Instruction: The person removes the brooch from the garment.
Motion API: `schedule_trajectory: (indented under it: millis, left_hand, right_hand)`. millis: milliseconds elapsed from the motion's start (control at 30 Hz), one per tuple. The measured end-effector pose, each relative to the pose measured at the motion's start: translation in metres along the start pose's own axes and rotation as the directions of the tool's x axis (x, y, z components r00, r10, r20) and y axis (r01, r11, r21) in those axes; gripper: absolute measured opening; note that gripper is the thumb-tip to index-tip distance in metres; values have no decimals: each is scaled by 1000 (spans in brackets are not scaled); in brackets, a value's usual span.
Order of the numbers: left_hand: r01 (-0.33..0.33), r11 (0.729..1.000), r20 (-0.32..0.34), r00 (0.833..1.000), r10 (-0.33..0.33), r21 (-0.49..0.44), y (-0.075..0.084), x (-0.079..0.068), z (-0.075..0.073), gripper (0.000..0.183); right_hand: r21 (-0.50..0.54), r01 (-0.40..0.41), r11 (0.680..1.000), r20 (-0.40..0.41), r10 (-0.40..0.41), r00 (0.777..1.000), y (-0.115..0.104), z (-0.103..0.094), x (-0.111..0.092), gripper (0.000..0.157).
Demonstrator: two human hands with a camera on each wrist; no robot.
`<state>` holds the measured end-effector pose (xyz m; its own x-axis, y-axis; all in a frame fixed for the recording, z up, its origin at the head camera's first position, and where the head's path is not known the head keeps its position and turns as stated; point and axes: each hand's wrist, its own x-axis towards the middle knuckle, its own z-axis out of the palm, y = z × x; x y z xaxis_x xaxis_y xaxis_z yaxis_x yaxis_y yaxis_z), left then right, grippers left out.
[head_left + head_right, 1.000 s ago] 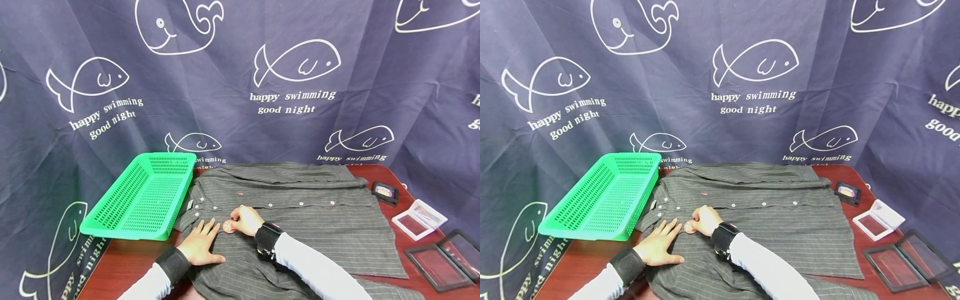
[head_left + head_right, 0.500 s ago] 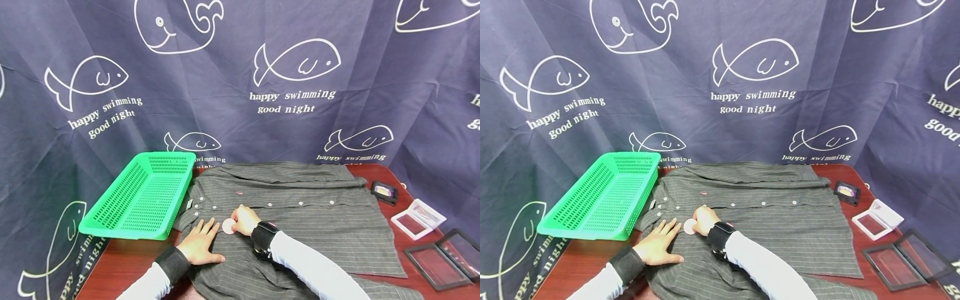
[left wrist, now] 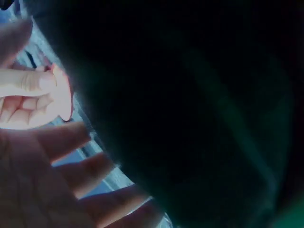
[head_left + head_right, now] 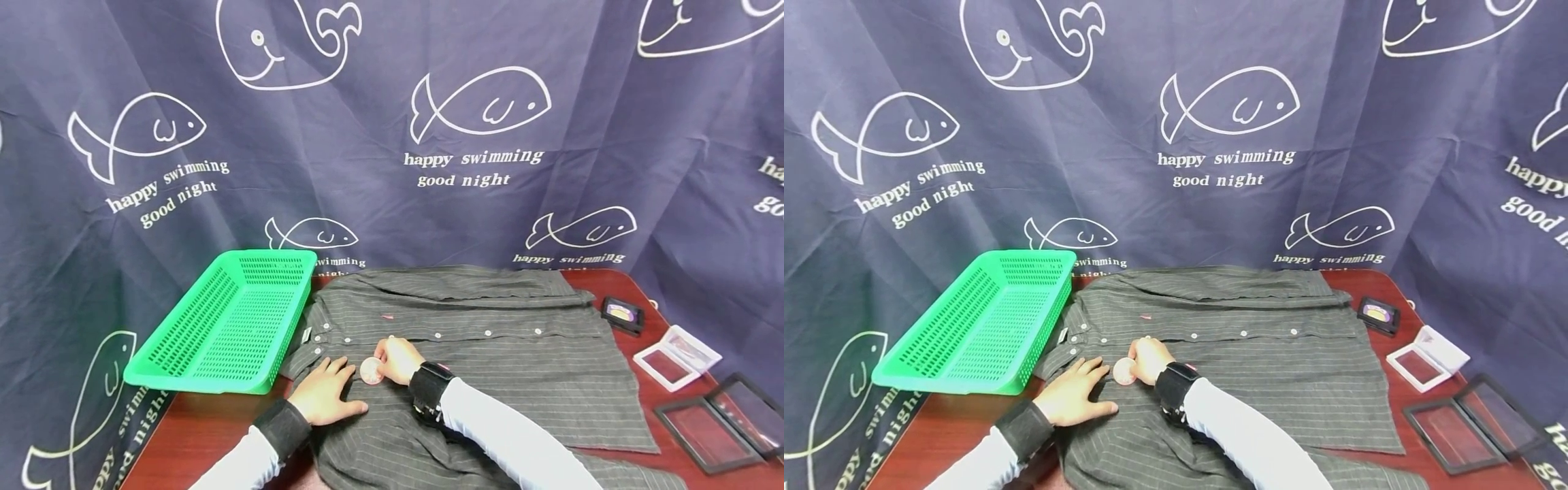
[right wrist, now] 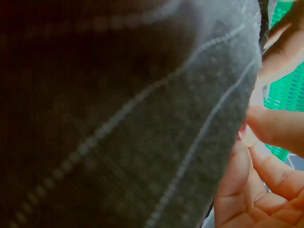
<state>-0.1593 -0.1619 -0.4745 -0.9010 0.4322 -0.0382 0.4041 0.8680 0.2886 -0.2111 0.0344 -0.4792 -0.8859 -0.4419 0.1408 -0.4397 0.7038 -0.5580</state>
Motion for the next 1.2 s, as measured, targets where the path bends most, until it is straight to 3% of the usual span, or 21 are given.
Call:
schedule_trajectory:
  millis: [167, 500, 667, 1200]
  left_hand:
    - [-41, 998, -158, 987, 34, -37, -1, 11, 5, 55]
    - [-112, 990, -300, 950, 83, -80, 4, 27, 7, 22]
    - [-115, 989, -307, 948, 82, -93, 6, 30, 7, 5]
    - [-115, 989, -318, 945, 78, -98, 1, 36, 11, 12]
  right_hand:
    - [18, 28, 999, -34, -27, 999, -3, -3, -1, 7]
    - [70, 37, 997, -43, -34, 999, -6, -8, -3, 6]
    - [93, 39, 995, -23, -37, 999, -5, -8, -5, 6]
    - [37, 126, 991, -43, -125, 991, -4, -10, -8, 5]
